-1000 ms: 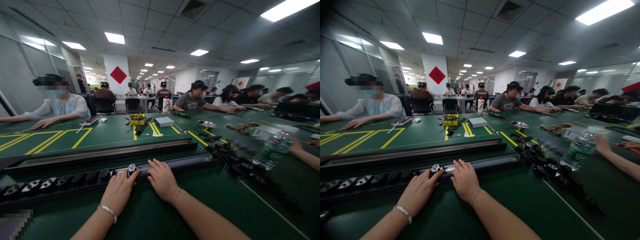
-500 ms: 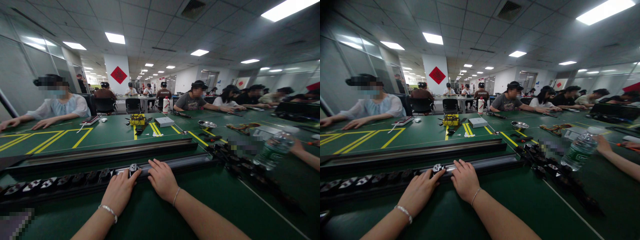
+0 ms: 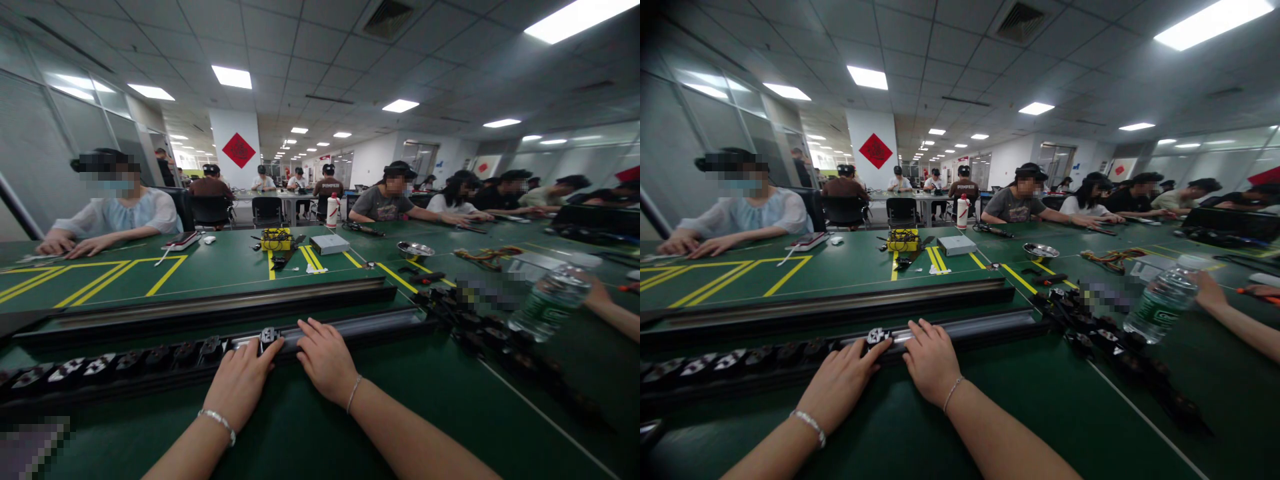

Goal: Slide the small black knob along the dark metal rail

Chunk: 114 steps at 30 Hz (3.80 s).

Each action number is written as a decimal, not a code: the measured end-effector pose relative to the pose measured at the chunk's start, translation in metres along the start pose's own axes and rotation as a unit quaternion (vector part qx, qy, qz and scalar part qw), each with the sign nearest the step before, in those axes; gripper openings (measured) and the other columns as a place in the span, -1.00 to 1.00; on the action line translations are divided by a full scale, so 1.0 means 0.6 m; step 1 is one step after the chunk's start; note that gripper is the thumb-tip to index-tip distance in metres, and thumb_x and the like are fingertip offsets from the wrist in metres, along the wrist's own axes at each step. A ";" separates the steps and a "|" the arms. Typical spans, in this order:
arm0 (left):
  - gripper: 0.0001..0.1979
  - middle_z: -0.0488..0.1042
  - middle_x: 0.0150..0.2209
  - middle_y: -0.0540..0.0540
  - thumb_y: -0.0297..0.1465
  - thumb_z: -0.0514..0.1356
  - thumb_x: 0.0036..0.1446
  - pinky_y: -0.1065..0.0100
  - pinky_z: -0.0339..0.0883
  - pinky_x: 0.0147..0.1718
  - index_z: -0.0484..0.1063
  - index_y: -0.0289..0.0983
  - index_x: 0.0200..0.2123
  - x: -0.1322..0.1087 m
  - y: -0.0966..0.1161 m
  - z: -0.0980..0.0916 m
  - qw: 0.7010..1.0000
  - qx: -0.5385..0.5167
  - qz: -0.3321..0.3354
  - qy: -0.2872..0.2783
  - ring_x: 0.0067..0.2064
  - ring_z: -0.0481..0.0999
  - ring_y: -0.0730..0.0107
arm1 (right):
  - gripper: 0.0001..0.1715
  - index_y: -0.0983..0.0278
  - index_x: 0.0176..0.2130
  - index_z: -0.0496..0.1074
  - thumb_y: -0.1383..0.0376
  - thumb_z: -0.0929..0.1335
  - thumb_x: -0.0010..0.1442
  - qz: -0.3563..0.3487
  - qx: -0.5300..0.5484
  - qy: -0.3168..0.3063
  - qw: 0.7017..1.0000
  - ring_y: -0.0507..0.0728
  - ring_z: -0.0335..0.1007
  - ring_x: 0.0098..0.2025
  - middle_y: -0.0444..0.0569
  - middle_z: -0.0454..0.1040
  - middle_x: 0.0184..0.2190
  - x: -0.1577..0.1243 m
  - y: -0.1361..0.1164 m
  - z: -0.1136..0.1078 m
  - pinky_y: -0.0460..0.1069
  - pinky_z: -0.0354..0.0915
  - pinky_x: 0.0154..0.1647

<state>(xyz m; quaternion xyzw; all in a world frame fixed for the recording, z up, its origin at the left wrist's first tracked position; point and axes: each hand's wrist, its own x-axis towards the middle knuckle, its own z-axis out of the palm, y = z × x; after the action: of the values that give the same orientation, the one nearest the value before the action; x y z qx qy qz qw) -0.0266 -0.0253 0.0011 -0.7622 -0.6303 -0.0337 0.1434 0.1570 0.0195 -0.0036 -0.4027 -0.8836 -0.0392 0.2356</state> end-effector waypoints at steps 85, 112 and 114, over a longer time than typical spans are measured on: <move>-0.51 0.36 -0.12 -0.08 -0.38 -0.06 0.15 0.24 0.18 -0.27 -0.02 0.15 0.13 0.005 -0.002 -0.004 1.000 -0.008 0.017 -0.008 -0.20 0.40 0.26 | -0.82 0.19 -0.22 0.34 0.24 0.21 0.18 0.003 0.002 -0.002 1.000 0.15 -0.01 0.18 -0.11 0.18 0.15 0.000 0.000 0.000 0.08 -0.06 0.09; -0.44 0.35 -0.12 -0.17 -0.54 -0.15 0.13 0.22 0.20 -0.18 -0.02 0.02 0.16 0.005 0.009 -0.004 0.999 0.015 0.022 -0.018 -0.16 0.39 0.28 | -0.80 0.21 -0.21 0.35 0.24 0.21 0.19 0.000 0.003 -0.005 1.000 0.16 0.00 0.17 -0.08 0.19 0.14 0.000 0.000 -0.003 0.10 -0.05 0.09; -0.44 0.35 -0.12 -0.17 -0.55 -0.16 0.12 0.22 0.20 -0.18 -0.02 0.01 0.16 0.005 0.010 -0.006 0.999 0.014 0.023 -0.024 -0.16 0.39 0.28 | -0.79 0.21 -0.21 0.35 0.23 0.21 0.19 -0.001 0.001 -0.005 1.000 0.16 0.00 0.17 -0.08 0.20 0.13 0.000 0.000 -0.003 0.09 -0.04 0.09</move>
<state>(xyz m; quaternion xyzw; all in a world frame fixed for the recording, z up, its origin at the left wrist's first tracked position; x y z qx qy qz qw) -0.0200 -0.0241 0.0040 -0.7750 -0.6163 -0.0032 0.1396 0.1576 0.0191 -0.0019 -0.4015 -0.8854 -0.0370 0.2312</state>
